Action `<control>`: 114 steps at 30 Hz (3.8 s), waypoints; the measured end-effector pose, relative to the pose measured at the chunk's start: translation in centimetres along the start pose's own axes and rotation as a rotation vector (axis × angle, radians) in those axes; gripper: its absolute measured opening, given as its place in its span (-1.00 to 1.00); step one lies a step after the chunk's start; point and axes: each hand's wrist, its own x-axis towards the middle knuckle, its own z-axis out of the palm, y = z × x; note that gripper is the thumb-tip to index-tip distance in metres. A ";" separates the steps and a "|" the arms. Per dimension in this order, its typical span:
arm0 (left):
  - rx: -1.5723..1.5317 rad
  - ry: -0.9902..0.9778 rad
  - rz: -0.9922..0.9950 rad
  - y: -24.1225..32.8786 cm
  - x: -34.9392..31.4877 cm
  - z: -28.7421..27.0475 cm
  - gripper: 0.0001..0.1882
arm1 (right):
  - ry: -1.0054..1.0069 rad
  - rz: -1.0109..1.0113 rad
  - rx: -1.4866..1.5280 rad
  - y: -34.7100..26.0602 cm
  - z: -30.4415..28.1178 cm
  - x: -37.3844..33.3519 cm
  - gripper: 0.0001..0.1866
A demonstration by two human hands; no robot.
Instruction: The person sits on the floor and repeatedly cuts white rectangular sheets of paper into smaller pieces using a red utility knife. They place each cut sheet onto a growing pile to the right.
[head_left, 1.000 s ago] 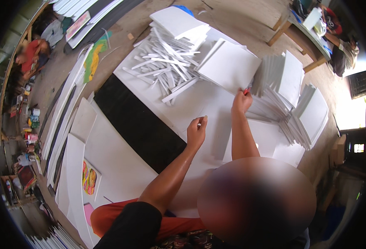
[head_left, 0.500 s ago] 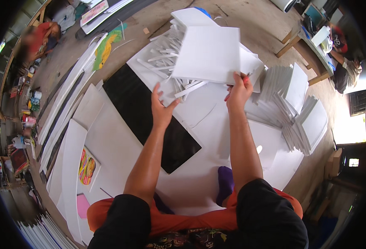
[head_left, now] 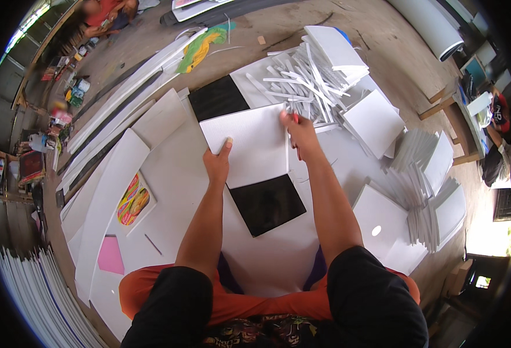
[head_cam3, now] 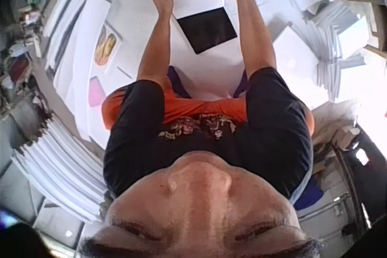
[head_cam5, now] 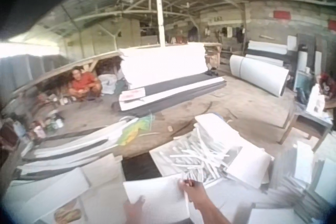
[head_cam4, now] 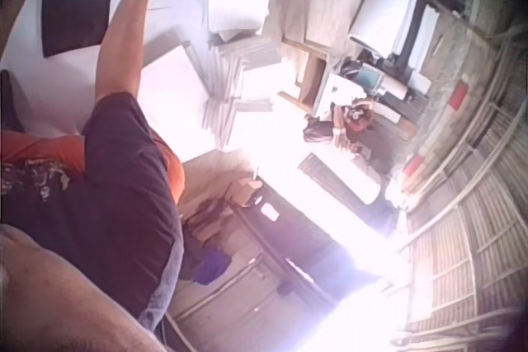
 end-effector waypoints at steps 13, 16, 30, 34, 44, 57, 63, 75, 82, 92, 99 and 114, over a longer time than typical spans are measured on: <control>0.405 0.157 -0.548 -8.6 -3.6 -2.9 -0.21 | 0.012 0.060 -0.625 17.6 2.6 -3.3 -0.53; 0.711 0.235 -0.685 -6.3 -4.2 -1.9 -0.24 | 0.039 0.063 -0.633 18.5 2.2 -3.2 -0.57; 1.094 -0.426 0.208 -7.3 -0.8 5.6 -0.35 | -0.054 0.058 -0.774 12.6 4.9 -0.9 -0.36; 1.098 -0.423 0.231 -8.9 0.5 5.3 -0.30 | -0.111 0.006 -0.918 10.6 6.7 -0.8 -0.37; 1.098 -0.429 0.386 -9.3 1.3 5.3 -0.32 | -0.170 -0.042 -1.003 10.9 7.3 2.1 -0.39; 1.157 -0.464 0.397 -9.1 1.8 5.4 -0.39 | -0.217 -0.036 -1.056 10.6 8.1 3.0 -0.30; 1.202 -0.434 0.403 -9.2 1.6 5.7 -0.36 | -0.186 -0.047 -1.053 11.0 8.3 3.0 -0.42; 1.239 -0.418 0.412 -9.0 1.5 5.9 -0.42 | -0.291 0.019 -1.196 7.4 10.2 3.3 -0.39; 1.263 -0.470 0.334 -8.7 1.6 5.9 -0.42 | -0.306 0.026 -1.234 6.9 9.9 2.8 -0.49; 1.322 -0.491 0.296 -7.9 1.6 6.1 -0.41 | -0.315 0.049 -1.195 6.9 8.4 1.1 -0.50; 1.352 -0.520 0.241 -7.2 1.7 6.5 -0.41 | -0.333 0.062 -1.204 7.3 7.6 0.1 -0.47; 1.412 -0.468 0.311 -8.0 1.4 6.7 -0.43 | -0.350 0.076 -1.228 7.9 5.8 -3.1 -0.45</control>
